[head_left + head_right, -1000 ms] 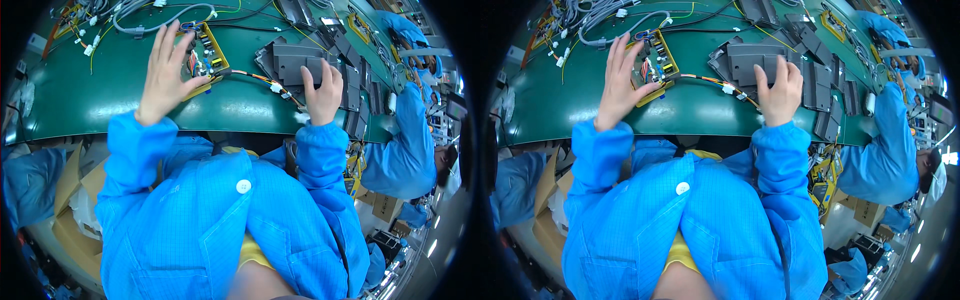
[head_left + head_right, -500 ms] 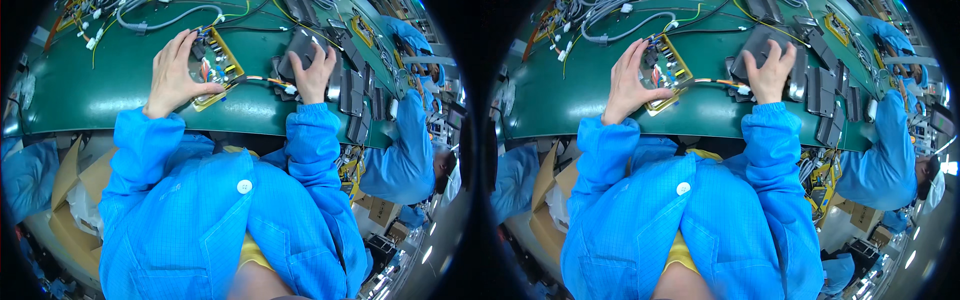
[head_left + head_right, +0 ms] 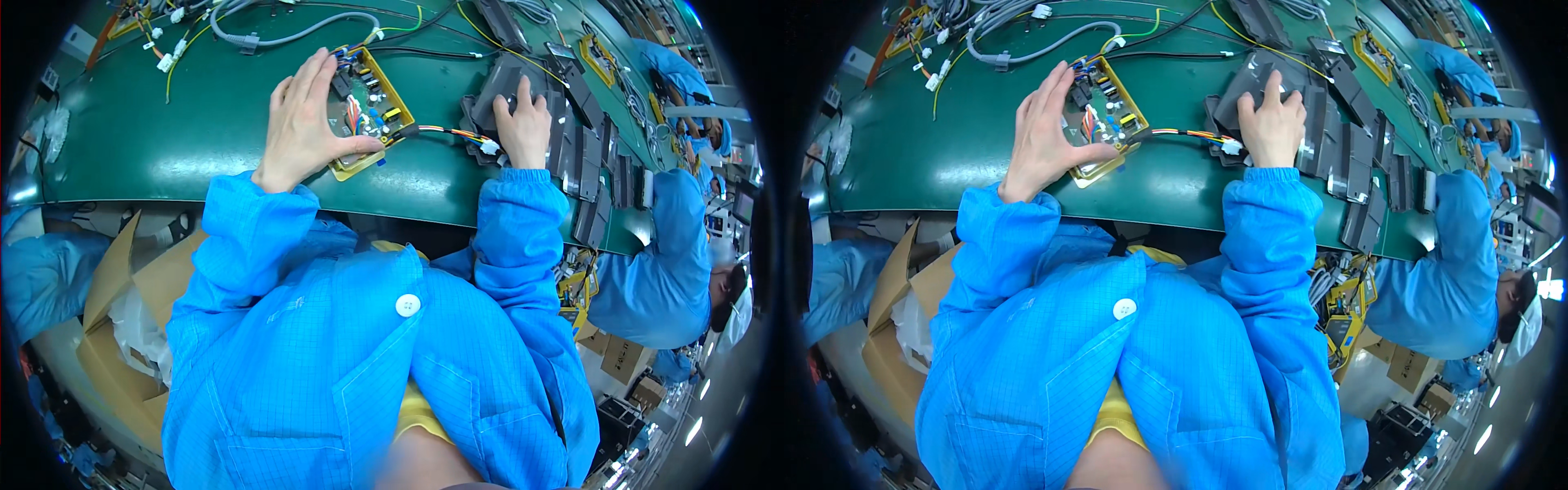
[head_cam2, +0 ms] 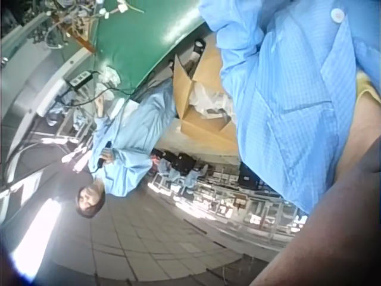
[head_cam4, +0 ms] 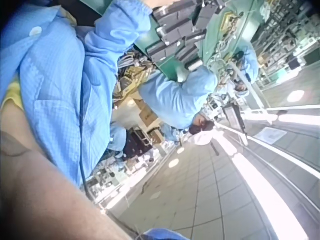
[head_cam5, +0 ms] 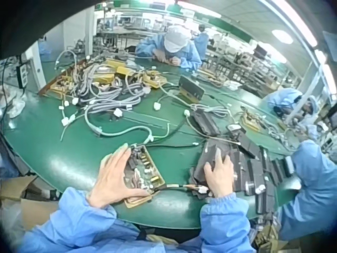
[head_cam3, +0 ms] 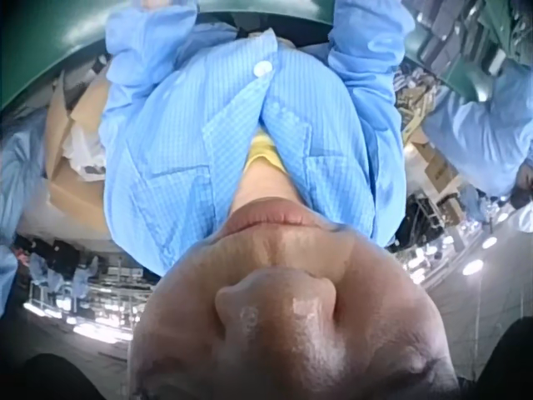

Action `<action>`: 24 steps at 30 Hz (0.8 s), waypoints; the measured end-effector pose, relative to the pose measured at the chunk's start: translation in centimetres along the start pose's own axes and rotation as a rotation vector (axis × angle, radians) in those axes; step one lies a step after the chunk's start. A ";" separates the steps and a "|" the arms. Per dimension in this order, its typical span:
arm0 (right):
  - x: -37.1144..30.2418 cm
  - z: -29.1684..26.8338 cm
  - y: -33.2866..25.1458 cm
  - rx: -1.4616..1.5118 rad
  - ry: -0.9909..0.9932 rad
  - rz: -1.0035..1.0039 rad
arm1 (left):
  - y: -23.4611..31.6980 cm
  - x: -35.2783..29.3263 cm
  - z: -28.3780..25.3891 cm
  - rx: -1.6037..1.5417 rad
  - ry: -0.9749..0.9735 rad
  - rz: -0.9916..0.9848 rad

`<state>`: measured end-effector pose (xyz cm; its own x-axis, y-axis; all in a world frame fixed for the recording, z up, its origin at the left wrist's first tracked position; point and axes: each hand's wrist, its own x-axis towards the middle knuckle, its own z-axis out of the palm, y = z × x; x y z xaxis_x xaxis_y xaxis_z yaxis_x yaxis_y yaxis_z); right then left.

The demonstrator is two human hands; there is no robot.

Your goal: Assembling electronic components by connecting wire harnesses to circuit boards and fitting them into plastic housings.

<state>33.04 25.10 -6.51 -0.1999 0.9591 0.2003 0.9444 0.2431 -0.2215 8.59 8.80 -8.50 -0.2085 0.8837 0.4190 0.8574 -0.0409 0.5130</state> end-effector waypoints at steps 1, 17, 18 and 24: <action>0.2 -0.3 0.0 0.010 -0.023 0.030 | 0.0 0.0 0.3 0.005 0.015 0.011; -3.7 -7.5 -6.8 0.770 0.160 -0.839 | 2.2 0.0 3.0 0.109 0.189 -0.013; -3.7 -5.7 -7.5 0.744 0.135 -0.844 | 2.3 0.2 3.4 0.133 0.228 -0.019; -2.3 -0.2 -8.2 0.718 -0.225 -0.685 | 2.0 0.3 4.2 -0.025 0.204 0.001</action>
<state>25.84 20.85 -4.92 -0.7535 0.5678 0.3316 0.2429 0.7090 -0.6621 12.26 10.95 -10.48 -0.3007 0.7709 0.5616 0.8463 -0.0558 0.5297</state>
